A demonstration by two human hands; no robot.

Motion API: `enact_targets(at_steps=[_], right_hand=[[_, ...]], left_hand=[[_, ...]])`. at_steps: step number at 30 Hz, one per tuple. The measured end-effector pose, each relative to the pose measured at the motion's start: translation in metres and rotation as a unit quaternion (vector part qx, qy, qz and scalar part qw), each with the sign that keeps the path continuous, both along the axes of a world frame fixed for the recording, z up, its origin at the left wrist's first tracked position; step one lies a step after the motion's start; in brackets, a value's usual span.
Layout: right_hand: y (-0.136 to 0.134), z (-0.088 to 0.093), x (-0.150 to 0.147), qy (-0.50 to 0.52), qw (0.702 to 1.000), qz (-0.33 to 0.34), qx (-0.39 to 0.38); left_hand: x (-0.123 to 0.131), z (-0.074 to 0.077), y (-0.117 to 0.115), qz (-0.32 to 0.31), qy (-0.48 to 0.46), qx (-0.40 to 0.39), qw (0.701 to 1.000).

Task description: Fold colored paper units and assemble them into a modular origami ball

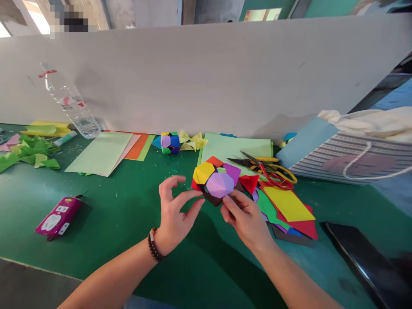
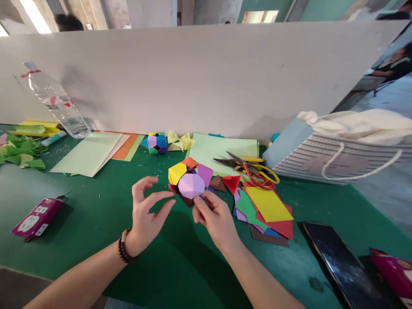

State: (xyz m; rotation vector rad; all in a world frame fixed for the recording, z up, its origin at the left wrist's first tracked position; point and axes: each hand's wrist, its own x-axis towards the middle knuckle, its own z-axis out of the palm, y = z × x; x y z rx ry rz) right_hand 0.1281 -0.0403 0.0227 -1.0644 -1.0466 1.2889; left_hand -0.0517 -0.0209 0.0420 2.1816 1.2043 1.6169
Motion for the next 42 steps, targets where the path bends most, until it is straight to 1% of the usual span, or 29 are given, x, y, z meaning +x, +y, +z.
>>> enact_targets(at_steps=[1, 2, 3, 5, 7, 9, 11, 14, 17, 22, 27, 30, 33, 34, 36, 38, 39, 40, 42], right_hand=[[0.001, -0.001, 0.001, -0.003, 1.0, -0.006, 0.007], [0.002, -0.002, 0.001, -0.009, 1.0, -0.009, 0.014], [0.002, -0.002, 0.002, -0.016, 1.0, -0.009, 0.02], [0.003, -0.004, 0.001, -0.036, 0.999, -0.005, 0.028], [0.002, -0.004, -0.001, -0.056, 0.998, 0.002, 0.031], [0.001, -0.003, -0.003, -0.077, 0.997, 0.011, 0.028], [-0.001, -0.002, -0.005, -0.094, 0.995, 0.017, 0.026], [-0.003, -0.001, -0.008, -0.11, 0.993, 0.012, 0.028], [-0.004, -0.002, -0.009, -0.124, 0.992, 0.006, 0.035], [-0.006, -0.005, -0.009, -0.138, 0.989, 0.0, 0.046], [-0.006, 0.001, -0.005, -0.192, 0.981, -0.001, 0.034], [-0.005, 0.005, 0.001, -0.204, 0.979, -0.006, 0.02], [-0.002, 0.009, 0.013, -0.206, 0.978, -0.017, 0.017], [-0.001, 0.01, 0.018, -0.213, 0.977, -0.027, 0.016], [0.004, 0.013, 0.03, -0.22, 0.973, -0.07, 0.02], [0.009, 0.016, 0.041, -0.199, 0.97, -0.133, 0.029], [0.012, 0.017, 0.046, -0.187, 0.971, -0.142, 0.033], [0.015, 0.018, 0.05, -0.176, 0.975, -0.133, 0.031], [0.02, 0.017, 0.054, -0.146, 0.987, -0.067, 0.005]], left_hand=[[0.0, 0.0, -0.001, -0.017, -0.022, -0.048, 0.998], [0.001, 0.0, -0.002, -0.048, -0.043, -0.114, 0.991], [0.003, 0.0, -0.003, -0.086, -0.064, -0.19, 0.976], [0.006, -0.001, -0.004, -0.155, -0.109, -0.331, 0.925], [0.01, -0.002, -0.005, -0.205, -0.156, -0.415, 0.873], [0.012, -0.002, -0.006, -0.234, -0.2, -0.454, 0.836], [0.014, -0.003, -0.007, -0.248, -0.24, -0.466, 0.814], [0.015, -0.004, -0.008, -0.258, -0.282, -0.467, 0.797], [0.015, -0.006, -0.008, -0.265, -0.302, -0.466, 0.788], [0.015, -0.008, -0.007, -0.271, -0.316, -0.449, 0.79], [0.012, -0.006, -0.004, -0.262, -0.309, -0.44, 0.801], [0.01, -0.006, -0.001, -0.246, -0.311, -0.429, 0.812], [0.007, -0.006, 0.002, -0.232, -0.296, -0.417, 0.828], [0.005, -0.007, 0.003, -0.231, -0.28, -0.413, 0.835], [0.003, -0.006, 0.004, -0.234, -0.223, -0.403, 0.856], [0.001, -0.006, 0.004, -0.241, -0.14, -0.379, 0.882], [0.0, -0.005, 0.004, -0.244, -0.094, -0.36, 0.895], [-0.001, -0.005, 0.004, -0.247, -0.047, -0.337, 0.907], [-0.002, -0.004, 0.004, -0.254, 0.042, -0.28, 0.925]])
